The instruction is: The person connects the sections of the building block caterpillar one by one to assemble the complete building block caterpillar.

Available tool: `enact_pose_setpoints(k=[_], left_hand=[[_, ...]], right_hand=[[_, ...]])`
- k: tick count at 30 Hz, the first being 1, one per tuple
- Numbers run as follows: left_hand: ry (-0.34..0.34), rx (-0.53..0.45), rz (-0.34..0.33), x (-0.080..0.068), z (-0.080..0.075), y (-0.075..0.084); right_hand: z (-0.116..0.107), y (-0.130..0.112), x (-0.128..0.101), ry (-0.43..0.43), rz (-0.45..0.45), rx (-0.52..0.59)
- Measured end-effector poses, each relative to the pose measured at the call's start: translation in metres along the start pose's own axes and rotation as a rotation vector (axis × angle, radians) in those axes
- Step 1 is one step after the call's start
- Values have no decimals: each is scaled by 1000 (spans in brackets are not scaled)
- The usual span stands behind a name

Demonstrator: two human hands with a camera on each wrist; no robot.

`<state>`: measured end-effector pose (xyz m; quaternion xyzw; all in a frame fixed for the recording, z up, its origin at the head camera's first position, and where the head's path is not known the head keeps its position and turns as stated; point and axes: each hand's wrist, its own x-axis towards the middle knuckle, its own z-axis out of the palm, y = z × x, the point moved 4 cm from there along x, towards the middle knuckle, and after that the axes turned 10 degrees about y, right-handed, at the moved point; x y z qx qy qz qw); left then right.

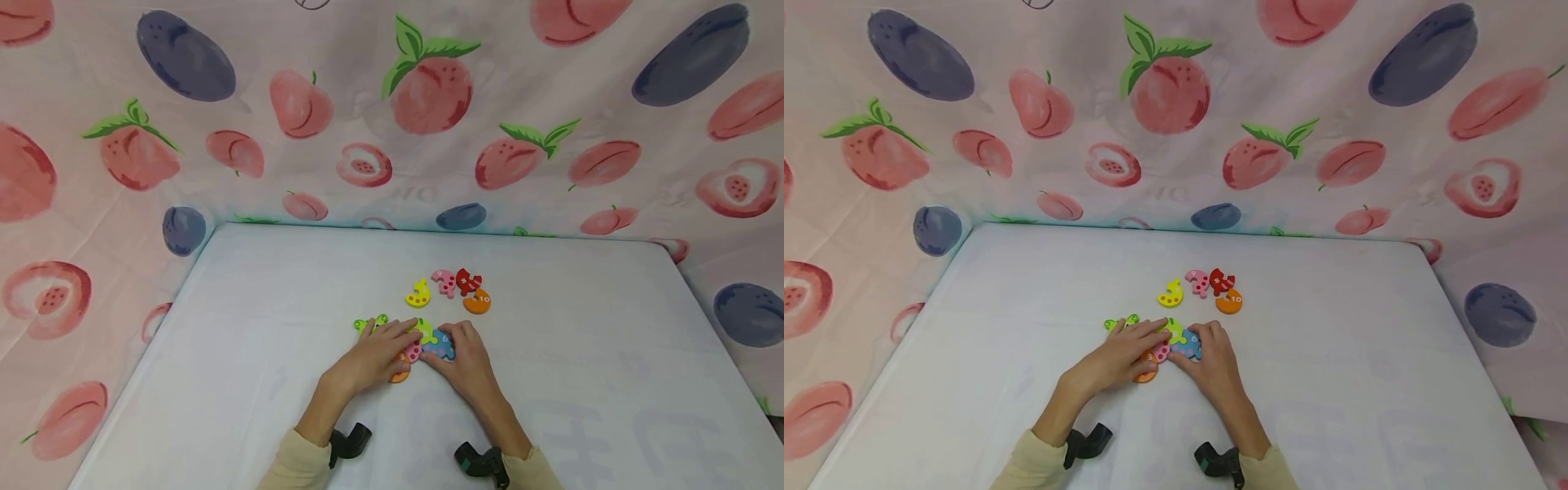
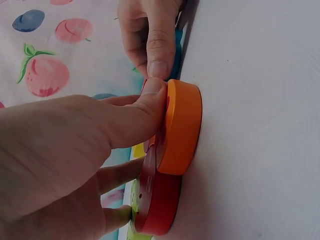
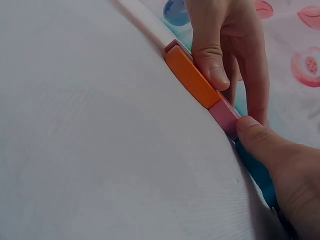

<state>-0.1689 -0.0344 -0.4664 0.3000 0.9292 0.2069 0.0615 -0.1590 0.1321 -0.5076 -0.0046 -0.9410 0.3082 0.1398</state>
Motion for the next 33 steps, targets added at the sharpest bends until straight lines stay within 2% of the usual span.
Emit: enact_pose_setpoints(k=[6, 10, 14, 17, 23, 33], left_hand=[[9, 15, 23, 0, -2, 4], [44, 36, 15, 1, 1, 4], [86, 60, -11, 3, 5, 5], [93, 81, -27, 4, 6, 7], [62, 129, -55, 5, 5, 11], [22, 149, -162, -3, -6, 6]], right_hand=[[-5, 5, 3, -15, 52, 176], [-8, 10, 6, 12, 89, 260], [-8, 12, 7, 18, 118, 256], [-8, 12, 7, 26, 131, 252], [-9, 13, 6, 49, 139, 263], [-7, 9, 7, 36, 96, 228]])
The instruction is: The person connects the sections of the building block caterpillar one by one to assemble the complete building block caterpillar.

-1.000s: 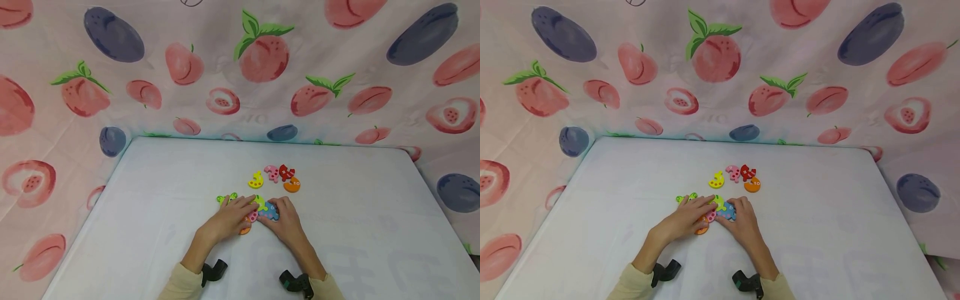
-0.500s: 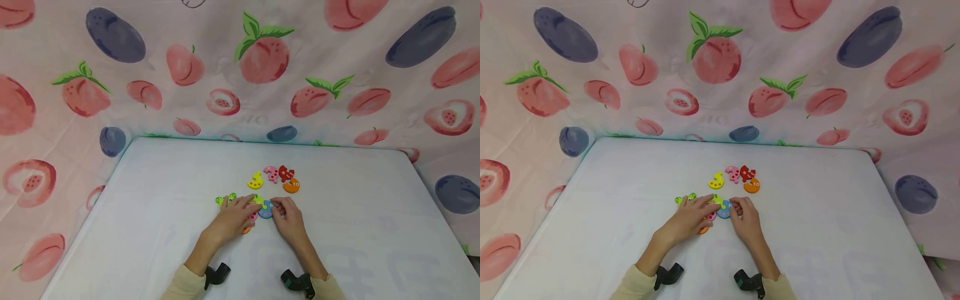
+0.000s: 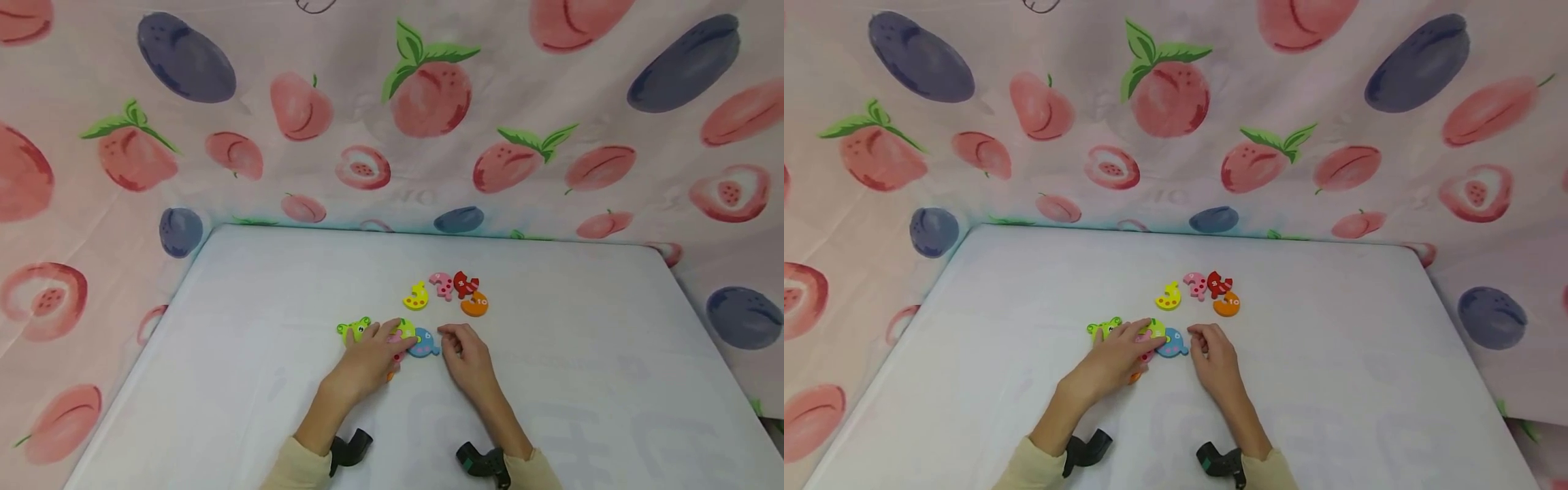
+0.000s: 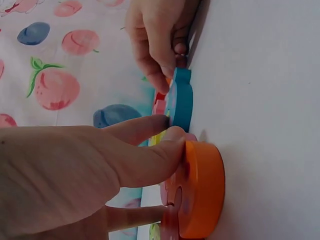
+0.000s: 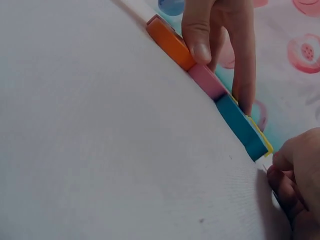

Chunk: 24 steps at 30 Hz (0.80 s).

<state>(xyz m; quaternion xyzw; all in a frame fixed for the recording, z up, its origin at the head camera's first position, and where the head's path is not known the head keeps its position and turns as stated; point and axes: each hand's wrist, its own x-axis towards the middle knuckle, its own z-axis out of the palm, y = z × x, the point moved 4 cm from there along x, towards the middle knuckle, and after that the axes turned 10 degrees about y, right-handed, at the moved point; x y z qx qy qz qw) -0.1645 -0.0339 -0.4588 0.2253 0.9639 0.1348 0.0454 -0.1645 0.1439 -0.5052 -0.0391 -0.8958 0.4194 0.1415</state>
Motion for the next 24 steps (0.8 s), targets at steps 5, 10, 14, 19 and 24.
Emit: enact_pose_setpoints(k=[5, 10, 14, 19, 24], left_hand=[[-16, -17, -27, -2, -3, -7], [-4, -35, -46, -4, -5, -14], [11, -45, -59, -5, -6, -20], [18, -37, -96, -5, -11, -30], [32, -35, -126, -4, -16, -39]], right_hand=[[3, -1, 3, -3, -7, -25], [11, -8, 17, 9, -37, -67], [19, -20, 37, -1, -95, -139], [34, -34, 57, -98, -184, -284], [45, -37, 68, -151, -218, -393]])
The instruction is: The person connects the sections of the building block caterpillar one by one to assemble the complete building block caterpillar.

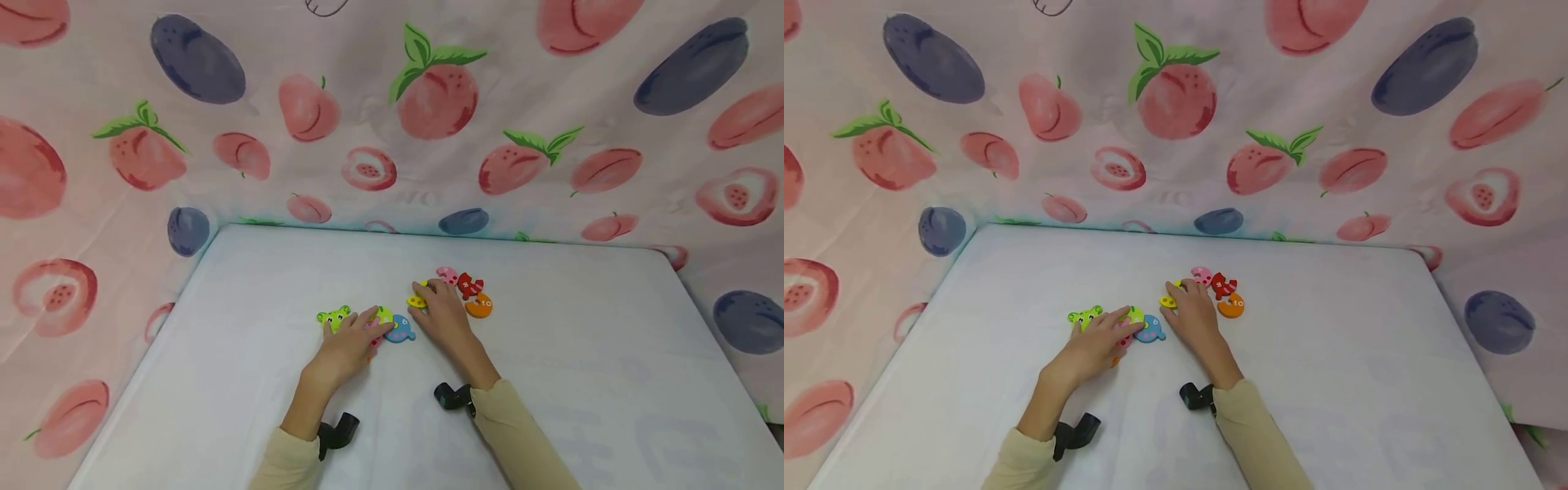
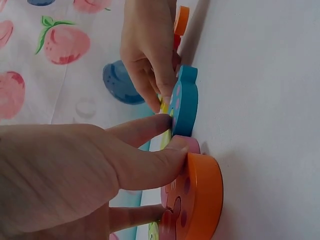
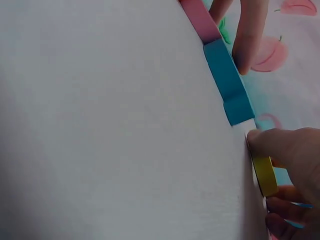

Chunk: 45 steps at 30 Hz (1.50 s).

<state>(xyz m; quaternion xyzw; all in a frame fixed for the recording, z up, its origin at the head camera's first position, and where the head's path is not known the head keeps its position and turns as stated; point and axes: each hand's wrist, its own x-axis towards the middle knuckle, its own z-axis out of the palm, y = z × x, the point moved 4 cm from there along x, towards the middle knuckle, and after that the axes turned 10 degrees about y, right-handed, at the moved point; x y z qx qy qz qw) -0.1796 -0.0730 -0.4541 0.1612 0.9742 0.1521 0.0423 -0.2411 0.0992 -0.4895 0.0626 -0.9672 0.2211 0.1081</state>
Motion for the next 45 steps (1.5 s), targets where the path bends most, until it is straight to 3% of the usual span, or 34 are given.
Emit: enact_pose_setpoints(k=[19, 32, 40, 45], left_hand=[[12, -17, 14, 0, 0, -1], [-3, -14, 8, 0, 0, -1], [0, -4, 17, 0, 0, 0], [-1, 5, 17, 0, 0, 0]], right_hand=[[9, 9, 1, 47, 97, 178], [16, 13, -4, 129, 73, 211], [10, 14, -7, 216, 92, 407], [11, 13, -10, 188, 89, 460]])
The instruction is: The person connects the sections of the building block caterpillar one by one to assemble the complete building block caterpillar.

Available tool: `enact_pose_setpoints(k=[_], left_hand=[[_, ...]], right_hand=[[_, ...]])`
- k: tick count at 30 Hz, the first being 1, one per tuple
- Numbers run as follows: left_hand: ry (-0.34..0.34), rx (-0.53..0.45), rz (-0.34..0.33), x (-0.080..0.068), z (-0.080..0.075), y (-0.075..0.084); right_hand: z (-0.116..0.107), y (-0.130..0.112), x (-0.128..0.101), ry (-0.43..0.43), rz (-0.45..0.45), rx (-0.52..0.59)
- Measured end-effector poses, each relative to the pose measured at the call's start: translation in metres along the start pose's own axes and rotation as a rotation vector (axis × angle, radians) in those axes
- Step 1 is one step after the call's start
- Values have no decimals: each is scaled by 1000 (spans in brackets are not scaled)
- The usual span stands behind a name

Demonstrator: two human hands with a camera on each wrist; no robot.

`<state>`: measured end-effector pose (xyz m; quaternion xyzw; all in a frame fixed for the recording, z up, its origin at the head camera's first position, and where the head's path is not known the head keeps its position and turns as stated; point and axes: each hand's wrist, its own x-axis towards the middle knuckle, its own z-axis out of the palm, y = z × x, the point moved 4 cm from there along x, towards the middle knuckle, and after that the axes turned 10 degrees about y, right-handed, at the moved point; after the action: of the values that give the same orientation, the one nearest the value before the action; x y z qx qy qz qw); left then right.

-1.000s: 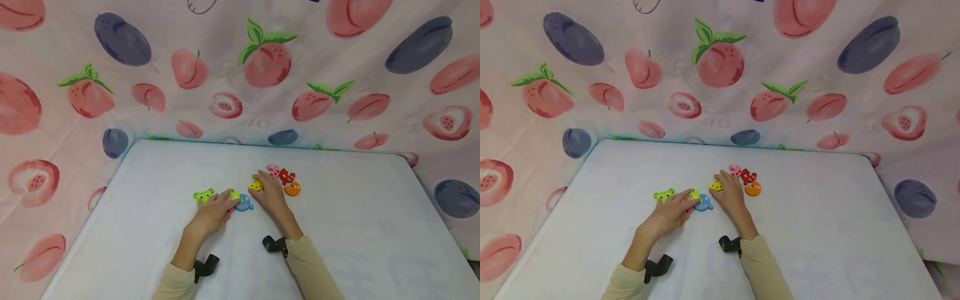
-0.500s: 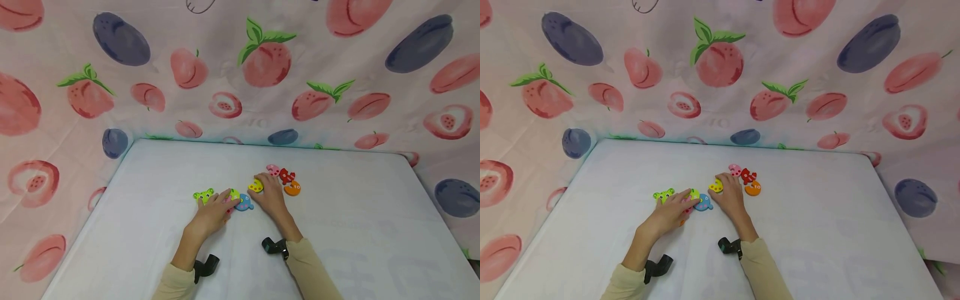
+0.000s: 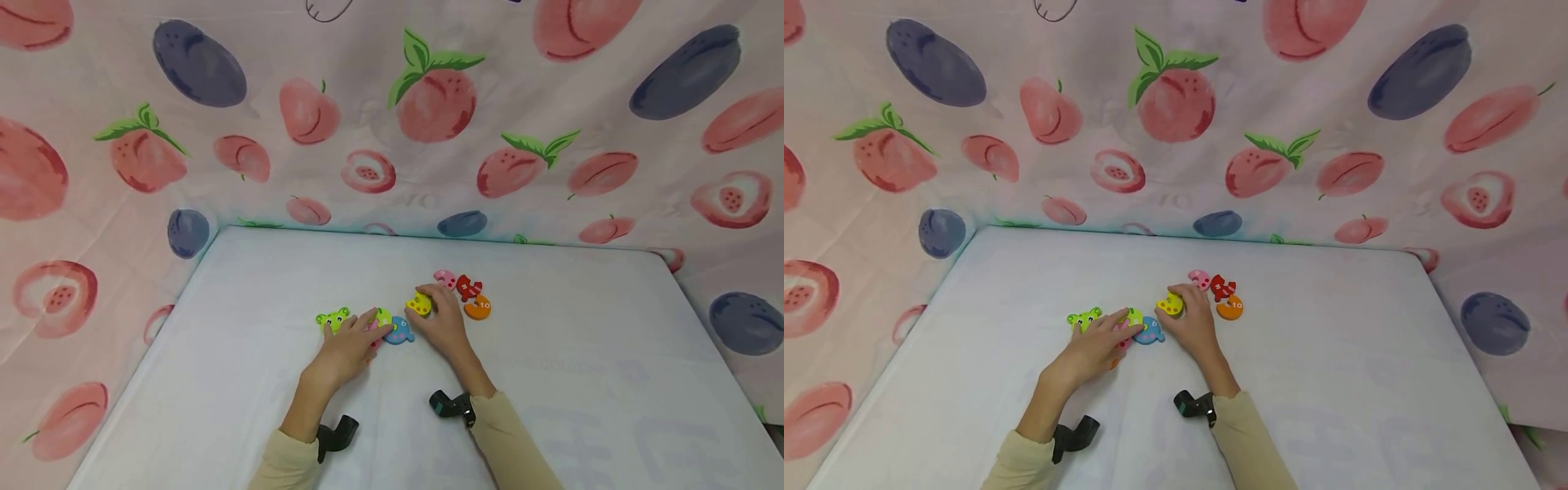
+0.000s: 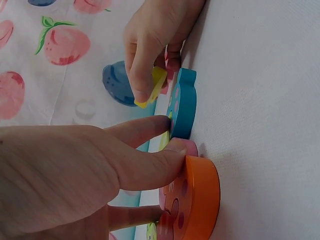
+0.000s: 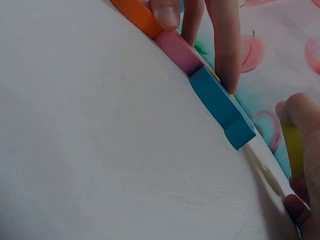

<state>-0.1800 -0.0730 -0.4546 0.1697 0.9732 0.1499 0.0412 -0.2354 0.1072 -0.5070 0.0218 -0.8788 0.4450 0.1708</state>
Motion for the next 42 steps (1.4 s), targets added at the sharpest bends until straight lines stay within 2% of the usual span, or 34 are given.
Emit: enact_pose_setpoints(k=[9, 20, 32, 42], left_hand=[[-3, 8, 11, -1, -1, 1], [-3, 5, 13, -1, -1, 2], [-13, 3, 10, -1, -1, 2], [-2, -8, 8, -1, -1, 1]], right_hand=[[-4, -6, -19, -38, 17, 36], [-7, -11, -42, -57, -2, 28], [-8, -13, -48, -57, -24, 1], [-9, -17, -55, -96, -23, -41]])
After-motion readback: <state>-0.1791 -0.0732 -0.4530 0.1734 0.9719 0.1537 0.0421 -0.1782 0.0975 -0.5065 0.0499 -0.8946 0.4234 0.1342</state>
